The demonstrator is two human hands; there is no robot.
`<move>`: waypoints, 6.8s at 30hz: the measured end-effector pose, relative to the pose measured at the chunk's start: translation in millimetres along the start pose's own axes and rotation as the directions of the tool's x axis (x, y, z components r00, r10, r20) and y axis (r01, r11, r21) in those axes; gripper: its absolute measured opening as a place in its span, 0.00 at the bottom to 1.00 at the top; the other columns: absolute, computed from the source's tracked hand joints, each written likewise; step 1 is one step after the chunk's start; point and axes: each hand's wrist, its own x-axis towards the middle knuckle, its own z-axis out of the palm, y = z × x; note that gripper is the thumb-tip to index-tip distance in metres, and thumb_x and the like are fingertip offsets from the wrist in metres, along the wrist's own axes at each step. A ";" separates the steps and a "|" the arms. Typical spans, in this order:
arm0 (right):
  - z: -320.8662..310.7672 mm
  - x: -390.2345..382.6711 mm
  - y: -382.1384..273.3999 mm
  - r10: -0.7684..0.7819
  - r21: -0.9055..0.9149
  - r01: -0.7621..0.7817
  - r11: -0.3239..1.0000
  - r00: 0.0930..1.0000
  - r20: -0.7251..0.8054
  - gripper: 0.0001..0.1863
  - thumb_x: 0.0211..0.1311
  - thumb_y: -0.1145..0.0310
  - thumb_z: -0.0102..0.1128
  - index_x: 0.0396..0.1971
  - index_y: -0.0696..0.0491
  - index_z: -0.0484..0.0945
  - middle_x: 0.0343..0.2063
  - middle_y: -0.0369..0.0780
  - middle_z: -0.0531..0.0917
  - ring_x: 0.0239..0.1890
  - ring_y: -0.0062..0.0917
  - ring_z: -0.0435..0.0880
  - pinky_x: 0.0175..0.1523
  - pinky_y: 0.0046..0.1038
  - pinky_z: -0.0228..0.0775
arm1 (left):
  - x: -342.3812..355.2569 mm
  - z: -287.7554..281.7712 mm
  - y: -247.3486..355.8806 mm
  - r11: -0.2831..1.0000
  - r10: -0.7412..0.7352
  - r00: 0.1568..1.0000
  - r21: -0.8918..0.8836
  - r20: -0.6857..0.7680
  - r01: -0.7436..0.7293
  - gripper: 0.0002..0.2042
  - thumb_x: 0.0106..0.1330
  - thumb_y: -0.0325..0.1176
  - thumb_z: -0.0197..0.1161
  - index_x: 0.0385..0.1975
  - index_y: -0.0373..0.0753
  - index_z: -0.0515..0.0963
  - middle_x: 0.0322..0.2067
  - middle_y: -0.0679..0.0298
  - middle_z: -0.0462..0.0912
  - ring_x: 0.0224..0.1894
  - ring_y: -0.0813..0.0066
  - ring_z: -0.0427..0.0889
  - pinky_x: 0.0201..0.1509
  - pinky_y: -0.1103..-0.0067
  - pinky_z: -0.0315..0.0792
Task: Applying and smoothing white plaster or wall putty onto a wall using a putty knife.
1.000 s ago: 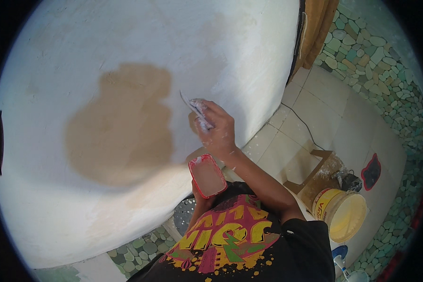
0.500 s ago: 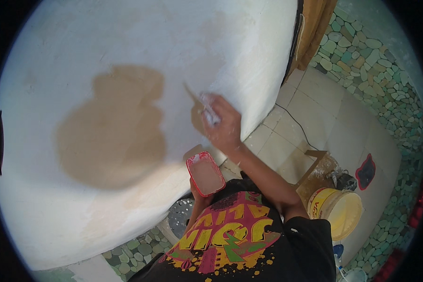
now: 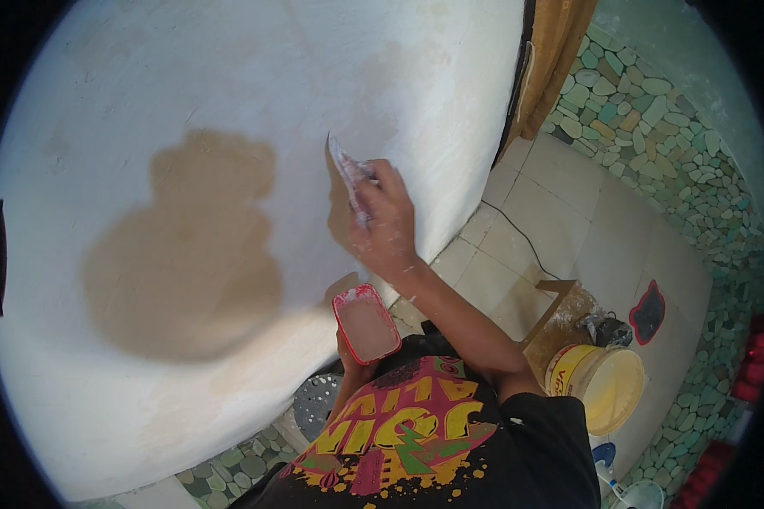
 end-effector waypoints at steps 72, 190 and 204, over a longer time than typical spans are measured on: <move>25.8 -11.9 -40.4 -0.086 -0.107 0.077 0.991 0.993 -0.085 0.25 0.52 0.90 0.52 0.53 0.63 0.79 0.49 0.51 0.84 0.49 0.38 0.88 0.54 0.27 0.77 | -0.1 -71.1 69.4 0.979 -0.203 0.974 0.021 0.097 0.202 0.31 0.75 0.58 0.46 0.70 0.44 0.63 0.63 0.57 0.74 0.62 0.56 0.77 0.63 0.56 0.74; -23.3 33.0 66.1 0.190 0.216 -0.144 0.966 0.959 -0.210 0.23 0.60 0.85 0.57 0.58 0.63 0.77 0.56 0.46 0.82 0.57 0.30 0.82 0.62 0.28 0.73 | -16.0 30.2 35.8 0.995 -0.003 0.998 0.096 -0.068 0.009 0.31 0.75 0.57 0.43 0.71 0.44 0.64 0.64 0.57 0.74 0.64 0.55 0.76 0.67 0.55 0.71; -22.5 40.3 22.4 0.109 0.121 -0.092 0.988 0.984 -0.142 0.23 0.55 0.85 0.61 0.54 0.59 0.81 0.54 0.47 0.83 0.54 0.37 0.84 0.59 0.29 0.76 | -10.5 27.8 32.0 0.988 -0.021 0.996 0.153 -0.092 0.035 0.35 0.74 0.62 0.42 0.70 0.41 0.65 0.62 0.55 0.76 0.62 0.55 0.77 0.65 0.57 0.72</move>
